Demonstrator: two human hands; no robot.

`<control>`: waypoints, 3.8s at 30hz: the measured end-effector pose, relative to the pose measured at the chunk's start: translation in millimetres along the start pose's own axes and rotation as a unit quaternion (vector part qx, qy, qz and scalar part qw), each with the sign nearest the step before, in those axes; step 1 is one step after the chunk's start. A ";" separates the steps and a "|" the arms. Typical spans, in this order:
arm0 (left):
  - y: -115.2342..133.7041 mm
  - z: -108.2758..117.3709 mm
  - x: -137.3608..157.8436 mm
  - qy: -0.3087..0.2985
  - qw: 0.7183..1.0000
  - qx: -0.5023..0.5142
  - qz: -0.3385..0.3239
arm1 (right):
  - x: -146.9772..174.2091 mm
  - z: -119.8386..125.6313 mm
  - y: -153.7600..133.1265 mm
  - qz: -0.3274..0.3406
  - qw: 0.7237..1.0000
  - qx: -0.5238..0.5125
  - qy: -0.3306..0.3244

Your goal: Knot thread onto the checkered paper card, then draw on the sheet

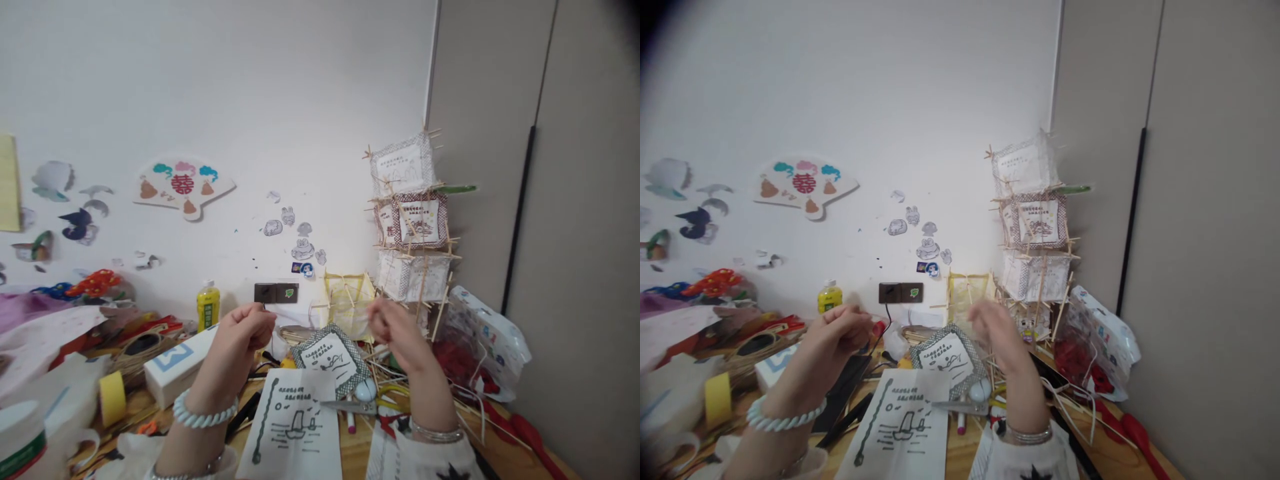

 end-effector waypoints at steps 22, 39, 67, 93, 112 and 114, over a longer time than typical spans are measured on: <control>0.0 21.1 -10.0 -0.003 0.992 -0.120 -0.049 | -6.2 -47.0 27.3 -0.050 0.985 0.144 -0.084; 4.0 -39.0 19.4 -0.142 0.916 -0.361 -0.102 | 4.0 -52.4 4.0 -0.011 0.993 0.047 -0.105; -5.9 -42.2 16.3 -0.196 0.976 -0.091 0.033 | -0.4 -27.2 1.9 0.046 0.997 -0.053 -0.031; -16.4 -44.4 10.4 -0.119 0.922 -0.353 -0.108 | 13.2 -20.1 -20.7 0.071 0.941 0.219 -0.249; -18.4 -47.0 12.4 -0.120 0.939 -0.310 -0.088 | 0.0 -38.0 -2.4 0.127 0.973 0.157 -0.109; -16.3 -46.3 12.3 -0.109 0.943 -0.302 -0.090 | 0.1 -39.4 -2.1 0.129 0.975 0.144 -0.111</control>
Point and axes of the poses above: each hand's wrist, its own x-axis away from the middle knuckle, its own z-axis out of the back of the hand, y = z × x, the point moved 1 cm from there along -x, towards the middle knuckle, and after that the axes turned 3 degrees about z, right-handed, at the moved point
